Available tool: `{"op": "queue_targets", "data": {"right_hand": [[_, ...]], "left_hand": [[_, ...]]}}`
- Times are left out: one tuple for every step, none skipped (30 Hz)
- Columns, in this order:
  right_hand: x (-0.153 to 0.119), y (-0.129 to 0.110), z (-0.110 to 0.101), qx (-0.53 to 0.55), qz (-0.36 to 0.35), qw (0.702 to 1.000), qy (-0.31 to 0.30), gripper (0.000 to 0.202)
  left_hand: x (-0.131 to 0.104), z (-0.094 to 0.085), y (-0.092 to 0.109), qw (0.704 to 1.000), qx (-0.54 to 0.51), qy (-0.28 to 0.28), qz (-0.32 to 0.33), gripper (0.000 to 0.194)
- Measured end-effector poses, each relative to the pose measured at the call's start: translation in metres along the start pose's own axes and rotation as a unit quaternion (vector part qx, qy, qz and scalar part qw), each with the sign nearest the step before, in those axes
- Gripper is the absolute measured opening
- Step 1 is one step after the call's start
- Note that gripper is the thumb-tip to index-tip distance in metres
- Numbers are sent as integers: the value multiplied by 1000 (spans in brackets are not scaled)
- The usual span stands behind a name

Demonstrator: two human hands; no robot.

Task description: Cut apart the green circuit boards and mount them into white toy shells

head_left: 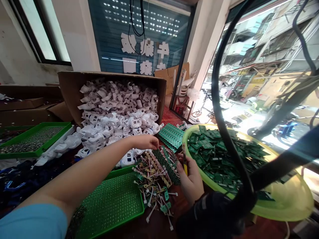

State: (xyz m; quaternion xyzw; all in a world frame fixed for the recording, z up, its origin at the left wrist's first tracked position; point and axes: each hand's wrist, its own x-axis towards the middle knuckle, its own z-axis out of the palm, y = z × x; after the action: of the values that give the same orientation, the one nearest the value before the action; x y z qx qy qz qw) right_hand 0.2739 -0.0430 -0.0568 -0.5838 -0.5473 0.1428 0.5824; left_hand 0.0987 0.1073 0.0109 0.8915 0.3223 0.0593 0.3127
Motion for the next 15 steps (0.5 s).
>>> {"op": "queue_targets", "data": {"right_hand": [[0,0,1,10,1,1000,6,33],[0,-1,2,24,5,1000,18,34],[-1,-1,3,39,11,999,35,34],[-1,-1,5,53,16,997,53,35],[-2,0,6,67,22,995,68,35],[-2,1,7,78,26,993,80,35],[-2,4,8,87,26,992,86,34],[-2,8,8,95,24,991,90,34],[-2,13,8,101,19,991,90,33],[-2,19,8,106,14,990,91,33],[-1,25,8,106,10,990,91,32],[0,31,7,98,6,991,90,33],[2,37,7,81,2,993,83,33],[3,41,7,55,-6,996,72,34],[5,45,7,28,-16,998,59,34]], "left_hand": [[-8,-1,4,1000,-16,18,3,8],[-15,-1,8,999,-32,38,4,8],[-22,-1,11,997,-47,61,4,9],[-28,-1,14,995,-61,84,3,11],[-33,0,16,991,-75,108,1,13],[-38,1,17,987,-90,132,-3,15],[-40,3,17,982,-106,155,-8,16],[-42,5,16,977,-123,176,-13,18],[-42,7,16,971,-140,194,-19,19],[-42,10,15,965,-158,209,-27,19],[-40,14,14,958,-176,223,-37,19],[-39,17,14,951,-192,236,-48,18],[-37,20,15,944,-207,248,-61,18],[-37,22,17,938,-218,261,-73,17],[-38,24,20,931,-227,273,-85,16]]}}
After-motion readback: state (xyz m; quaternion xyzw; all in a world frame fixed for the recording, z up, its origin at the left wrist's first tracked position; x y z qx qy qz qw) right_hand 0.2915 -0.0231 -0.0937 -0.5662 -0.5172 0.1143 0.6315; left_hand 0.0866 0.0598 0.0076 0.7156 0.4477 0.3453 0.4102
